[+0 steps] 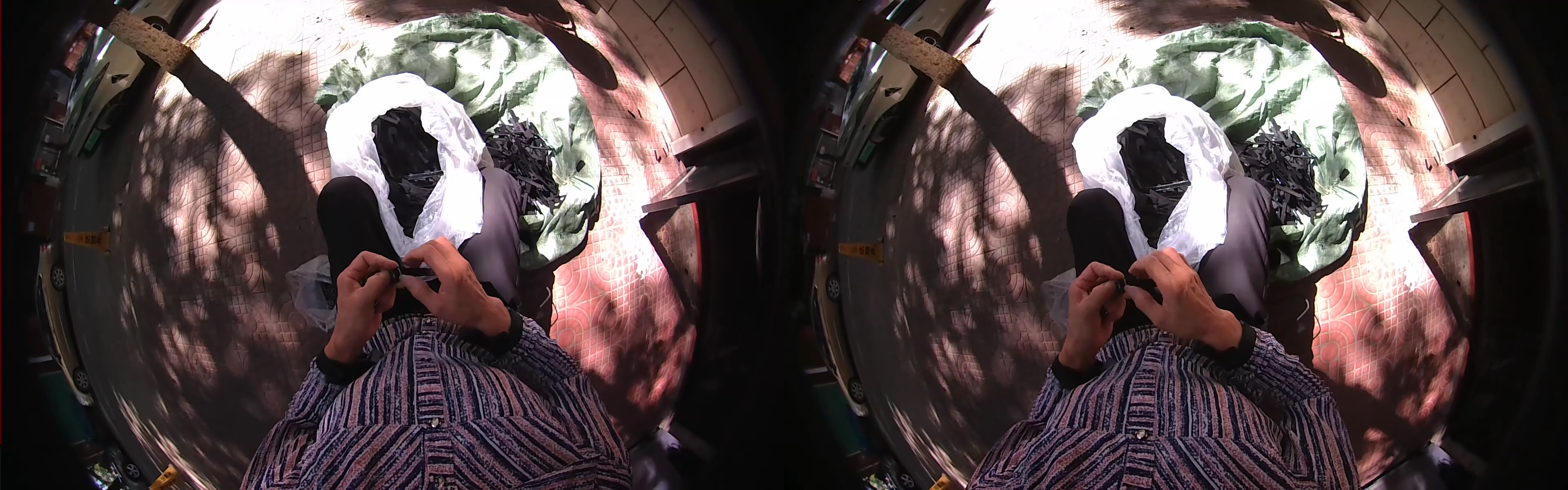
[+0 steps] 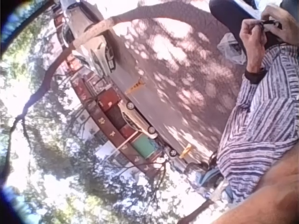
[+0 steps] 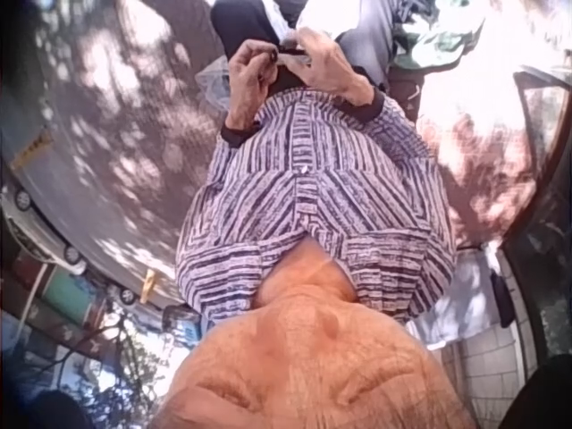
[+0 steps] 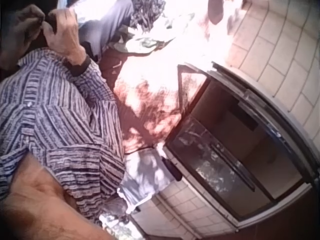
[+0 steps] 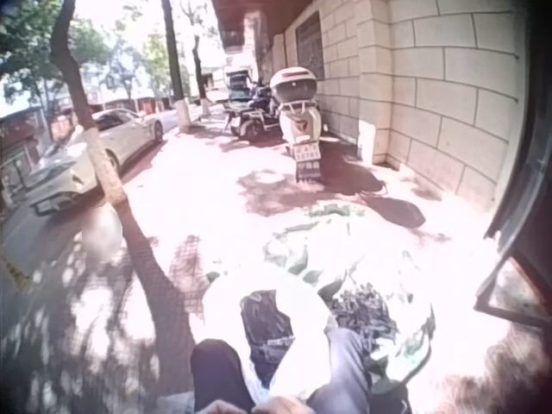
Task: The person is sorting and bundling black shoelaces or elastic straps into small groups.
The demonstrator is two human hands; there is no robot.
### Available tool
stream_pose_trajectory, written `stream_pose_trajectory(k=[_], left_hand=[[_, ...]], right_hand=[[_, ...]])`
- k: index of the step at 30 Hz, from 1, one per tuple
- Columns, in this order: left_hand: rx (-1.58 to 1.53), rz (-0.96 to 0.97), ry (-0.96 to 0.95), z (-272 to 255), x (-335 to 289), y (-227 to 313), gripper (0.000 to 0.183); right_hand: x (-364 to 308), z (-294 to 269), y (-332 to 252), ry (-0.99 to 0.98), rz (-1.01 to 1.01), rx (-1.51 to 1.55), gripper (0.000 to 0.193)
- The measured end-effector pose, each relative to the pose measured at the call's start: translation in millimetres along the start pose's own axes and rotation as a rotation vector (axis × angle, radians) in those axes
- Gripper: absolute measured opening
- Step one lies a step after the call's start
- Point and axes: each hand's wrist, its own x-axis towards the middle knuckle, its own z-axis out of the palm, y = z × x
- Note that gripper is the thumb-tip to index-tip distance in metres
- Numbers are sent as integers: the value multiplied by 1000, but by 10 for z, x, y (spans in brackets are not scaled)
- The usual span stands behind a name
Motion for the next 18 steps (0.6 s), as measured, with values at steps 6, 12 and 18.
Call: stream_pose_trajectory(k=[6, 12, 18], left_hand=[[65, -42, -28, -23, 10, -26, 9], [419, 167, 30, 28, 37, -118, 14], [412, -10, 21, -33, -34, 55, 20]], right_hand=[[13, -64, -7, -158, 108, 105, 23], [-30, 40, 19, -185, 252, 188, 20], [6, -76, 97, -334, 706, 729, 18]])
